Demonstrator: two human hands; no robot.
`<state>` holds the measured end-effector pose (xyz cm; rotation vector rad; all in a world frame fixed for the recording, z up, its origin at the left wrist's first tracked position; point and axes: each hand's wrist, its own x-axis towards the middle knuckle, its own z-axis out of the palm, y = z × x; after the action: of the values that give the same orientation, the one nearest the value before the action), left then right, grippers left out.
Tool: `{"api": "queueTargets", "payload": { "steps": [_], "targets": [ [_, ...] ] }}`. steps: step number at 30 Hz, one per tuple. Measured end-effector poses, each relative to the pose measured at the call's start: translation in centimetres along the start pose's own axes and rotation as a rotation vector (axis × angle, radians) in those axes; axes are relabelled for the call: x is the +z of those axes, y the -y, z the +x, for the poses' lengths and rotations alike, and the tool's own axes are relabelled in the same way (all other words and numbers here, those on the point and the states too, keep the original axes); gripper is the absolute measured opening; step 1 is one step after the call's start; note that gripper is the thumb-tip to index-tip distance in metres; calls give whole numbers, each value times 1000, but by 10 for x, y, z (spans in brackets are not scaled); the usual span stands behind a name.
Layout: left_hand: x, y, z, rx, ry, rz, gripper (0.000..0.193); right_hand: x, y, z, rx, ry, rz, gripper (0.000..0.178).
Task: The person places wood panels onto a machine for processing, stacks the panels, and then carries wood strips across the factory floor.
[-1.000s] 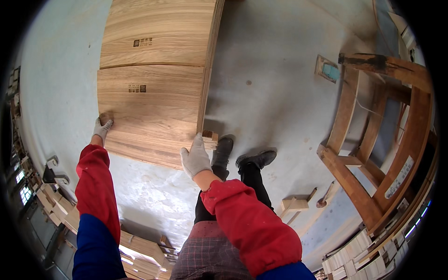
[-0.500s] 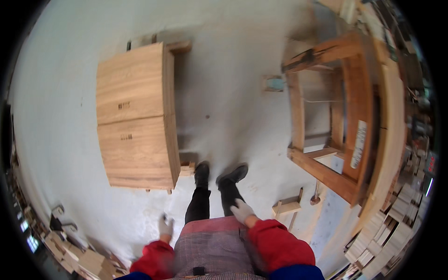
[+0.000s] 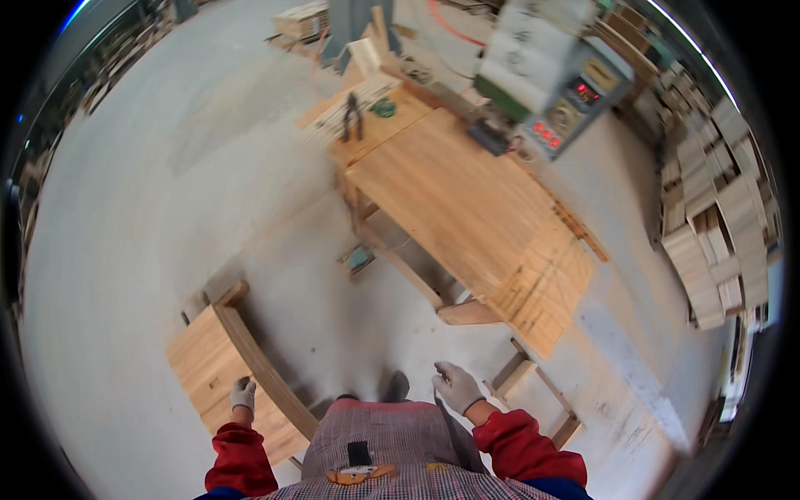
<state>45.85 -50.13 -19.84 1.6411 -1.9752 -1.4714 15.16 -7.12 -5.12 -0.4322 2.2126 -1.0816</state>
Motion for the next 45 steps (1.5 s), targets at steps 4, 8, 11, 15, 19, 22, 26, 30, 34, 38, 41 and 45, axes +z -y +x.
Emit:
{"api": "queueTargets", "payload": {
  "steps": [4, 8, 11, 15, 19, 22, 26, 30, 34, 38, 41, 45],
  "targets": [
    [74, -130, 18, 83, 250, -230, 30, -46, 48, 5, -251, -440, -73, 30],
    [160, -215, 26, 186, 508, -287, 36, -77, 85, 25, -106, -660, -386, 50],
    [200, -294, 35, 182, 574, -334, 40, -81, 89, 55, 60, -703, -576, 77],
    [235, -381, 87, 485, 605, -207, 46, -83, 75, 91, 266, -727, -507, 105],
    [239, -458, 128, 650, 579, 5, 52, -76, 63, 101, 478, -771, -422, 107],
    [239, -493, 151, 733, 671, 180, 50, -77, 75, 114, 656, -726, -472, 107],
    [255, -494, 169, 796, 745, 89, 46, -81, 73, 117, 586, -737, -413, 108],
    [252, -500, 171, 749, 770, 128, 43, -78, 80, 121, 586, -743, -362, 109],
    [246, -509, 175, 775, 772, 113, 42, -77, 99, 130, 631, -733, -316, 110],
    [250, -504, 184, 805, 762, 122, 43, -76, 101, 133, 623, -729, -303, 109],
    [252, -499, 187, 802, 762, 103, 42, -75, 100, 133, 620, -729, -305, 108],
    [254, -496, 188, 734, 783, 51, 41, -76, 102, 135, 638, -724, -266, 108]
  ]
}}
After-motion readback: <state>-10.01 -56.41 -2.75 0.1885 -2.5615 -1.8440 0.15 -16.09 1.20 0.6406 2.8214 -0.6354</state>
